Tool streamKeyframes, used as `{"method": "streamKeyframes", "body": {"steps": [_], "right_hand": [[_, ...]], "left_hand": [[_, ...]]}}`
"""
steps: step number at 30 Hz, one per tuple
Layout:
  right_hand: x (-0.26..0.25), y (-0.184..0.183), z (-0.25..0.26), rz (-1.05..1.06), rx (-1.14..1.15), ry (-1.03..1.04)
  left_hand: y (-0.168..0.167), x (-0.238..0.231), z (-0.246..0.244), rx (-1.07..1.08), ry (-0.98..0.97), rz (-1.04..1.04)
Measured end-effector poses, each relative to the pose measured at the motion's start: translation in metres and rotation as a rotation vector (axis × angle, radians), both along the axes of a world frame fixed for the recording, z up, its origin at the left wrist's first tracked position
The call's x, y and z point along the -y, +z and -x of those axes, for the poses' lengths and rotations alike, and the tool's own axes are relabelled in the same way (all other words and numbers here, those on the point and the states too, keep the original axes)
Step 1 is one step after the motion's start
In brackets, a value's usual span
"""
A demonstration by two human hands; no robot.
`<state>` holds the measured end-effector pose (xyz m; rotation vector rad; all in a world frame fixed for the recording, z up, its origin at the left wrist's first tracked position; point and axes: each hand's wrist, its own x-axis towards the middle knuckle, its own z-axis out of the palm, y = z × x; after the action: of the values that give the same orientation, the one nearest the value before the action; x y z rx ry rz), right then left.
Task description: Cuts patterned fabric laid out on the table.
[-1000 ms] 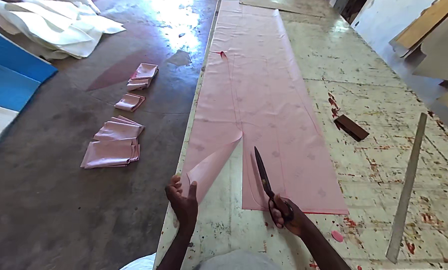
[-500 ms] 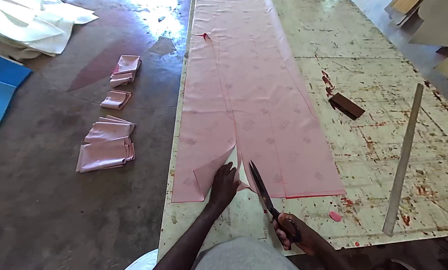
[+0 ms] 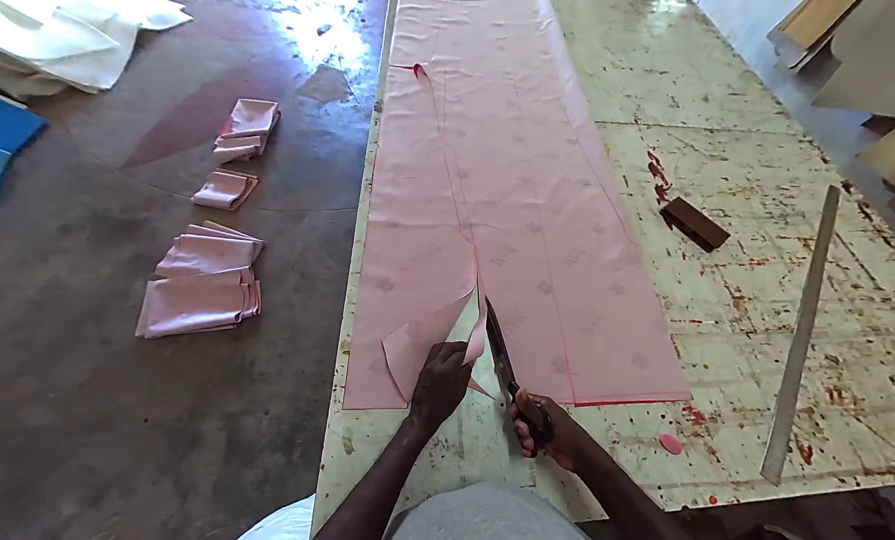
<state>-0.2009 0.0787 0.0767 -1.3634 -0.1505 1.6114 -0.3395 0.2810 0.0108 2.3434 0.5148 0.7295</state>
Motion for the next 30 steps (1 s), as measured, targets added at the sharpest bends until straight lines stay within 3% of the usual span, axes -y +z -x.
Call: {"method": "streamKeyframes", "body": {"steps": [11, 19, 26, 30], "right_hand": [[-0.016, -0.011, 0.010, 0.063, -0.030, -0.147], [-0.042, 0.004, -0.004, 0.060, -0.031, -0.092], [-0.051, -0.011, -0.002, 0.054, -0.047, -0.184], [-0.053, -0.008, -0.008, 0.046, -0.027, -0.138]], "left_hand": [[-0.003, -0.002, 0.002, 0.030, -0.091, 0.004], [-0.004, -0.001, 0.003, 0.015, -0.121, 0.027], [-0.003, -0.002, 0.001, 0.041, -0.135, 0.029], [-0.002, -0.004, 0.001, 0.038, -0.142, 0.053]]}}
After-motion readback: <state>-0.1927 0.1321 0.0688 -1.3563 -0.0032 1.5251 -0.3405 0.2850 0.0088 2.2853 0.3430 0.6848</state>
